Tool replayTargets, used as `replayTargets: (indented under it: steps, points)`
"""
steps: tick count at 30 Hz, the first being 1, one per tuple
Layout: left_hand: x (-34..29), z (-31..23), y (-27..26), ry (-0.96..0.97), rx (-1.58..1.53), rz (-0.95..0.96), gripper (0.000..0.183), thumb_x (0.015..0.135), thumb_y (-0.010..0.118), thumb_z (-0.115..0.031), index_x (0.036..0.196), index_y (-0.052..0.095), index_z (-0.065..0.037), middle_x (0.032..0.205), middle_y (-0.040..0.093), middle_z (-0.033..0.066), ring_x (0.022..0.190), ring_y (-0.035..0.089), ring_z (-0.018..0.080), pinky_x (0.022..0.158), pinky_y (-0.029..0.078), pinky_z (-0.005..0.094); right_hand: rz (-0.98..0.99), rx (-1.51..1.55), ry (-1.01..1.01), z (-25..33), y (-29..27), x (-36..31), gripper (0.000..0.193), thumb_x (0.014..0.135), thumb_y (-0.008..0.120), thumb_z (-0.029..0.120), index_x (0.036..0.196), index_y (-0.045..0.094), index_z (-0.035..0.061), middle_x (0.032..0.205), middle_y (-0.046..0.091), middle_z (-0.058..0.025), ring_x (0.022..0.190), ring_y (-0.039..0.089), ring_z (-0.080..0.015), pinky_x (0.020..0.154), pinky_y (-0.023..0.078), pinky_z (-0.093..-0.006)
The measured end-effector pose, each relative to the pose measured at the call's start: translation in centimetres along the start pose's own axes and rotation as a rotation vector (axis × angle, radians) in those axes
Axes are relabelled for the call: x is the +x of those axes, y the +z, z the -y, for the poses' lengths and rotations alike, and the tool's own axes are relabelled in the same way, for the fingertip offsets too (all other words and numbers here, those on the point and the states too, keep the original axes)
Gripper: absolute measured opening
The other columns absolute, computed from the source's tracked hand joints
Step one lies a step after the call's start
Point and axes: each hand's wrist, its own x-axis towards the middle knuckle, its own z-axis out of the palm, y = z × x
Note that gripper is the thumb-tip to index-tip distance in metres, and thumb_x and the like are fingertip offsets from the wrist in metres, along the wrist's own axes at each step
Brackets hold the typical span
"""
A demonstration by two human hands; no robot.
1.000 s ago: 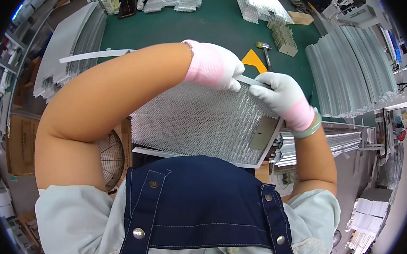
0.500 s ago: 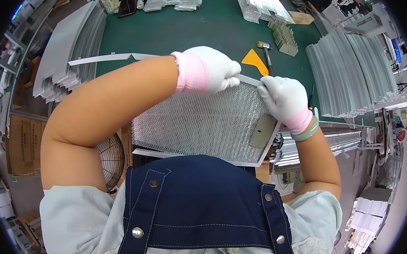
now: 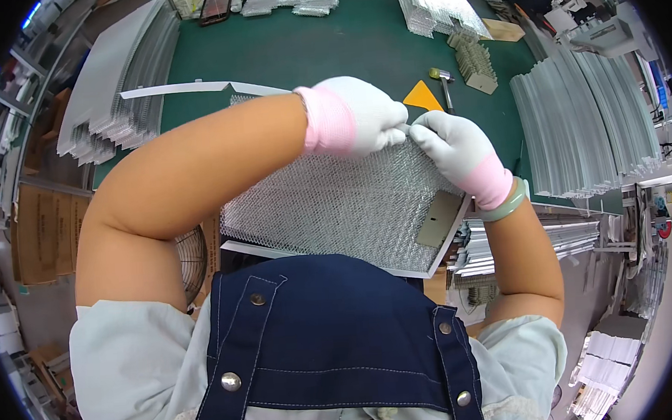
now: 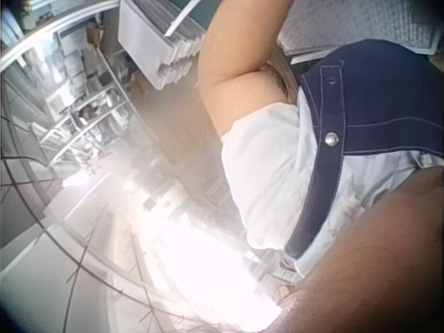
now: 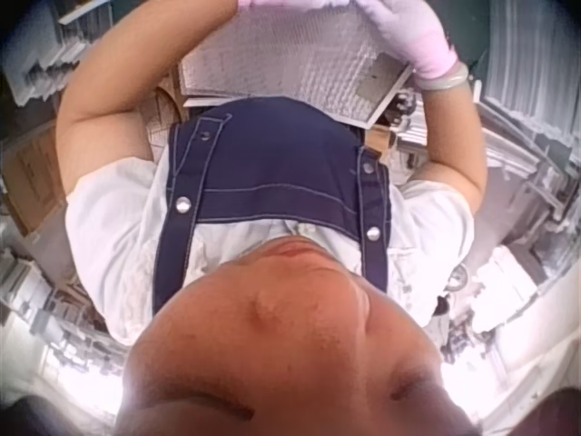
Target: The person assembles air filters by placing a mesh sheet onto a workbench, positioning a plastic connector, and fitting metal frame pieces around the mesh. They use a handheld stapler to secure the frame to the mesh and then place the completed unit aside. The process is repeated for multiple units.
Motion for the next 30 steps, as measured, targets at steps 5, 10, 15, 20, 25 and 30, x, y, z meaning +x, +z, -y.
replayTargets:
  steps: [5, 10, 15, 20, 25, 30]
  points:
    - [-2.6, 3.2, -1.2, -0.048, 0.026, -0.022, 0.037, 0.099, 0.051, -0.04, 0.1, 0.062, -0.006, 0.078, 0.065, 0.0152, 0.077, 0.065, 0.0345, 0.07, 0.051, 0.0455, -0.104, -0.144, -0.049, -1.4, -0.3, -1.4, 0.026, 0.097, 0.058, 0.031, 0.09, 0.066, 0.0069, 0.069, 0.061, -0.0137, 0.066, 0.062, -0.0348, 0.062, 0.049, -0.0415]
    - [-2.2, 1.9, -0.6, -0.083, 0.154, -0.032, 0.038, 0.099, 0.05, -0.042, 0.098, 0.062, -0.006, 0.077, 0.064, 0.0141, 0.077, 0.066, 0.0343, 0.071, 0.052, 0.0449, -0.058, -0.22, -0.154, -0.2, 0.9, 0.2, 0.03, 0.098, 0.054, 0.033, 0.086, 0.063, 0.0058, 0.072, 0.061, -0.0155, 0.072, 0.062, -0.0377, 0.065, 0.049, -0.0461]
    - [-3.5, 3.1, -0.6, 0.016, 0.132, -0.108, 0.035, 0.098, 0.052, -0.04, 0.098, 0.061, -0.006, 0.075, 0.064, 0.0136, 0.075, 0.065, 0.0362, 0.07, 0.052, 0.0457, 0.094, -0.128, -0.063, 1.5, 1.9, 2.1, 0.031, 0.098, 0.055, 0.033, 0.083, 0.059, 0.006, 0.071, 0.06, -0.0159, 0.073, 0.062, -0.0373, 0.064, 0.048, -0.0456]
    - [-5.8, 4.4, -1.8, -0.112, 0.16, -0.006, 0.031, 0.099, 0.053, -0.035, 0.099, 0.061, -0.005, 0.082, 0.066, 0.014, 0.081, 0.065, 0.0346, 0.074, 0.052, 0.0445, -0.066, -0.26, -0.162, 1.6, 3.2, 1.4, 0.027, 0.097, 0.058, 0.03, 0.085, 0.061, 0.005, 0.071, 0.06, -0.0156, 0.069, 0.061, -0.0365, 0.062, 0.048, -0.0431]
    - [-6.5, 4.9, -1.0, -0.154, 0.036, 0.001, 0.031, 0.099, 0.052, -0.034, 0.099, 0.06, -0.004, 0.085, 0.065, 0.016, 0.085, 0.065, 0.0349, 0.076, 0.05, 0.0452, 0.246, -0.049, 0.008, 2.0, 2.0, 3.4, 0.033, 0.097, 0.057, 0.033, 0.089, 0.062, 0.0016, 0.073, 0.062, -0.017, 0.071, 0.062, -0.0339, 0.068, 0.049, -0.0409]
    - [-6.3, 5.2, -2.4, -0.27, -0.192, 0.14, 0.029, 0.097, 0.056, -0.034, 0.102, 0.062, -0.006, 0.084, 0.064, 0.0141, 0.081, 0.063, 0.0329, 0.074, 0.048, 0.043, 0.435, 0.327, 0.07, 2.5, 2.5, 6.5, 0.022, 0.093, 0.055, 0.011, 0.109, 0.064, -0.0017, 0.085, 0.065, -0.0094, 0.081, 0.062, -0.0179, 0.078, 0.05, -0.0324]
